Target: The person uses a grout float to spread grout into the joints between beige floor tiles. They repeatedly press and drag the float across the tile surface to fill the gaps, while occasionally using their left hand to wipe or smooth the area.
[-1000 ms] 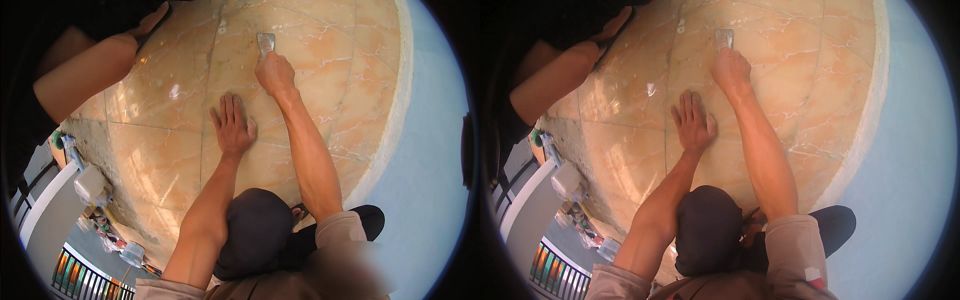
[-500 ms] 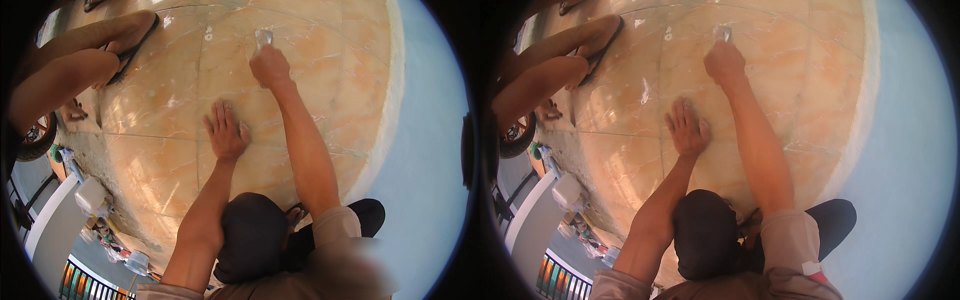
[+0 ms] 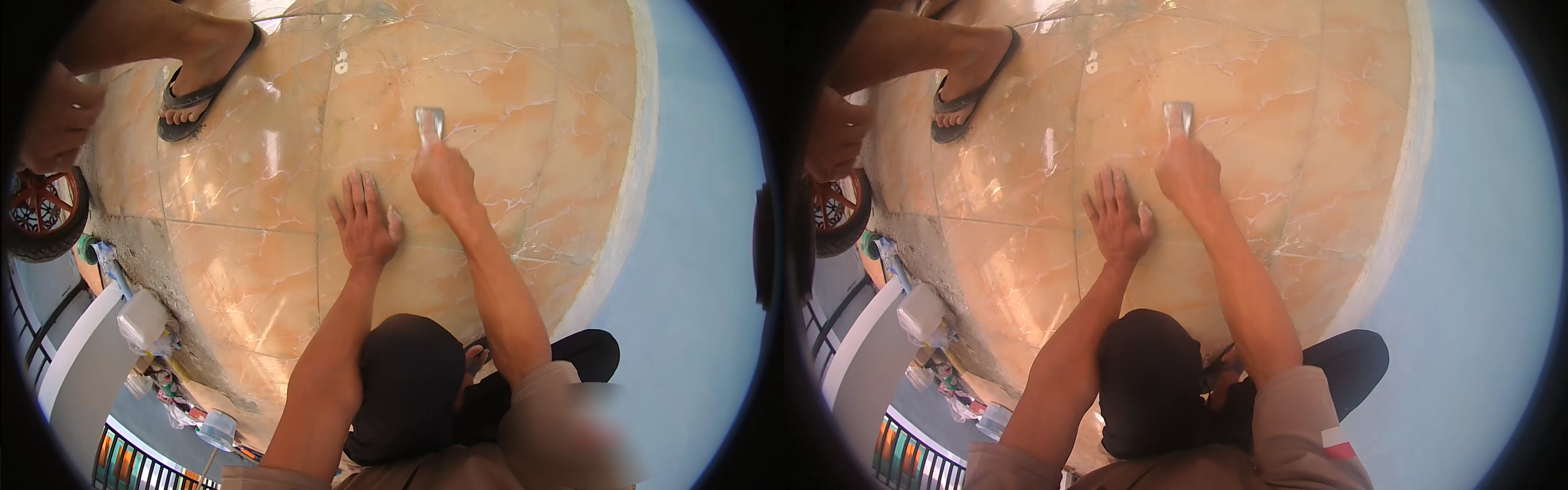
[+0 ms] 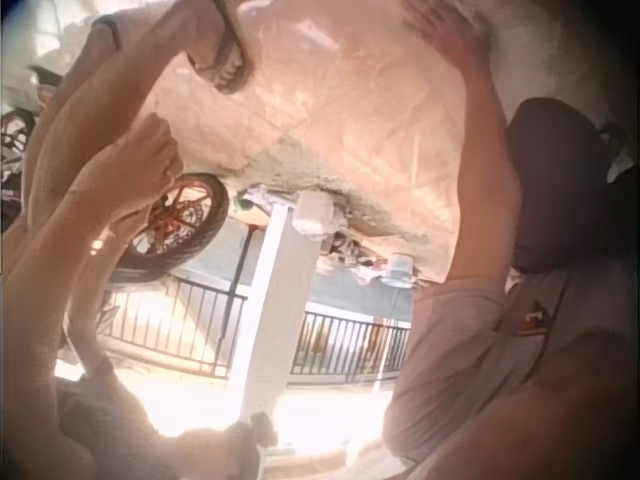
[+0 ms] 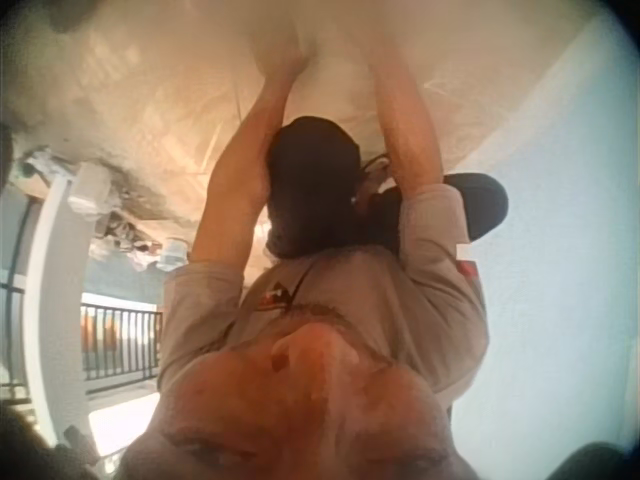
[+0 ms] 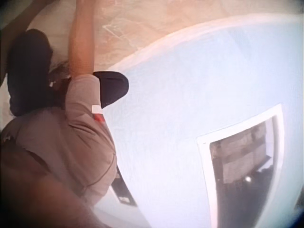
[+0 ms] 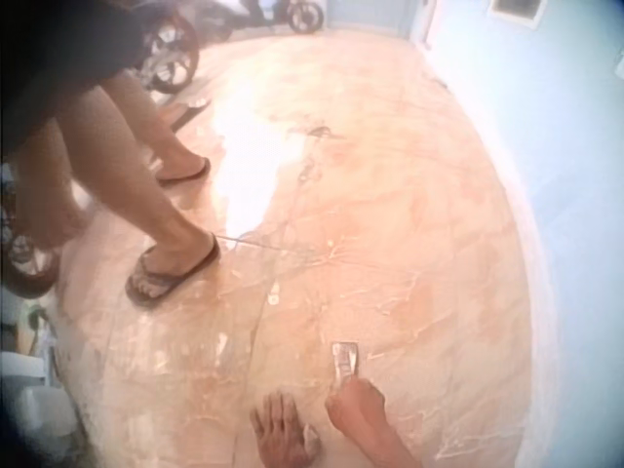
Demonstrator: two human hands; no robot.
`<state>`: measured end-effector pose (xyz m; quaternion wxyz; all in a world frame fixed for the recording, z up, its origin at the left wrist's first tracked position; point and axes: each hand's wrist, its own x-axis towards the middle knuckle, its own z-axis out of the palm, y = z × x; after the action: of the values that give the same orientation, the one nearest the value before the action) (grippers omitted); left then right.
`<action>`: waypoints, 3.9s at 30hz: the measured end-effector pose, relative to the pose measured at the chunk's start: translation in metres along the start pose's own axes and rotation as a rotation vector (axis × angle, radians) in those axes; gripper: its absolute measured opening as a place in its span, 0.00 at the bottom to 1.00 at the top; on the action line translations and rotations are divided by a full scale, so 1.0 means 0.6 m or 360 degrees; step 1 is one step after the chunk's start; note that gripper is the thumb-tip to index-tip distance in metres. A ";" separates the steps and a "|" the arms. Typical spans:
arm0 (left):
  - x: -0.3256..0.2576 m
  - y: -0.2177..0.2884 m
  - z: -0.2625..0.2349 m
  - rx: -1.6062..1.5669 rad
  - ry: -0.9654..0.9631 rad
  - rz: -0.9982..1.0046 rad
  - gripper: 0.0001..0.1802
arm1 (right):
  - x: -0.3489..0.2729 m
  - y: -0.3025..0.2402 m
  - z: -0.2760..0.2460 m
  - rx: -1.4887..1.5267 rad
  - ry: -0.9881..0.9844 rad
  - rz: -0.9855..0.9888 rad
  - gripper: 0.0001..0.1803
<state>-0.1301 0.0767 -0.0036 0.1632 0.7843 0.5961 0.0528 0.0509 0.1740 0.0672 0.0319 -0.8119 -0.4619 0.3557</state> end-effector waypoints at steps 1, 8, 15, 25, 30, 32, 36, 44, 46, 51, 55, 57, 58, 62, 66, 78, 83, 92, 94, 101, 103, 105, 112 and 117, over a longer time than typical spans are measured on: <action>0.000 0.002 0.000 -0.0005 -0.0009 -0.0008 0.44 | -0.020 0.004 -0.001 -0.0017 -0.0070 0.0015 0.34; -0.001 0.007 0.007 -0.0017 -0.0016 0.0021 0.45 | 0.117 -0.025 -0.116 0.0176 -0.0257 0.0208 0.32; 0.002 0.013 0.002 -0.0051 -0.0035 -0.0013 0.45 | 0.038 0.010 -0.031 -0.0049 0.0027 -0.0026 0.33; 0.005 0.014 -0.003 -0.0059 -0.0013 -0.0002 0.44 | 0.048 0.000 -0.054 -0.0084 0.0029 -0.0039 0.29; 0.006 0.017 -0.001 -0.0050 -0.0075 -0.0027 0.45 | 0.118 -0.008 -0.094 -0.0058 -0.0055 0.0007 0.28; 0.001 0.006 0.003 -0.0032 -0.0041 -0.0033 0.45 | 0.045 -0.001 -0.048 -0.0116 -0.0047 -0.0001 0.26; 0.003 0.011 0.004 -0.0068 0.0024 -0.0005 0.45 | 0.066 -0.011 -0.069 -0.0078 -0.0002 0.0003 0.29; 0.005 0.007 -0.004 -0.0078 -0.0006 -0.0049 0.45 | 0.044 0.004 -0.026 -0.0079 0.0056 -0.0055 0.25; 0.004 0.013 -0.003 -0.0104 -0.0010 -0.0030 0.45 | 0.043 0.010 -0.038 -0.0070 0.0077 -0.0012 0.24; 0.003 0.018 -0.001 -0.0092 -0.0040 -0.0018 0.44 | 0.148 -0.019 -0.099 -0.0043 0.0131 0.0024 0.23; 0.002 0.008 -0.008 -0.0080 -0.0038 -0.0033 0.44 | 0.038 0.007 -0.025 -0.0114 0.0077 -0.0024 0.19; 0.001 0.009 -0.006 -0.0074 -0.0046 -0.0011 0.44 | 0.047 0.017 -0.034 -0.0127 0.0073 -0.0025 0.21; 0.001 0.016 -0.004 -0.0082 -0.0063 -0.0012 0.45 | 0.060 0.024 -0.046 -0.0138 0.0068 -0.0019 0.24; 0.007 0.020 -0.001 -0.0082 -0.0051 0.0004 0.45 | 0.148 0.006 -0.101 -0.0098 0.0067 0.0016 0.31; 0.001 0.009 -0.004 -0.0074 -0.0015 0.0001 0.45 | 0.026 0.016 -0.043 -0.0060 0.0036 -0.0022 0.25; 0.002 0.008 -0.005 -0.0020 -0.0018 -0.0026 0.44 | 0.052 0.019 -0.043 -0.0100 0.0089 -0.0053 0.27; 0.008 0.023 0.004 -0.0085 0.0015 -0.0004 0.44 | 0.165 -0.020 -0.119 0.0010 0.0100 -0.0002 0.24; -0.001 0.018 -0.003 -0.0052 -0.0012 -0.0004 0.45 | 0.145 -0.040 -0.116 0.0047 -0.0080 0.0061 0.29; 0.006 0.020 0.000 -0.0059 -0.0008 0.0007 0.45 | 0.171 -0.044 -0.136 0.0095 -0.0075 0.0069 0.30; 0.001 0.008 0.001 -0.0036 -0.0016 -0.0022 0.45 | 0.024 -0.001 -0.026 -0.0090 0.0000 -0.0093 0.25; -0.003 0.010 0.003 -0.0025 -0.0021 0.0001 0.45 | 0.078 0.002 -0.050 -0.0041 0.0153 -0.0084 0.23; 0.006 0.019 0.006 -0.0037 -0.0004 0.0036 0.45 | 0.158 0.016 -0.095 0.0027 0.0232 0.0025 0.22; 0.001 0.010 -0.006 -0.0027 -0.0011 -0.0009 0.45 | 0.032 0.053 -0.037 -0.0063 0.0097 0.0078 0.22; 0.004 0.023 0.006 -0.0046 0.0027 0.0036 0.45 | 0.155 0.080 -0.124 0.0030 0.0262 0.0058 0.29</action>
<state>-0.1155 0.0750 -0.0030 0.1688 0.7882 0.5877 0.0698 0.1605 0.2393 0.0534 0.0709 -0.8462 -0.4397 0.2925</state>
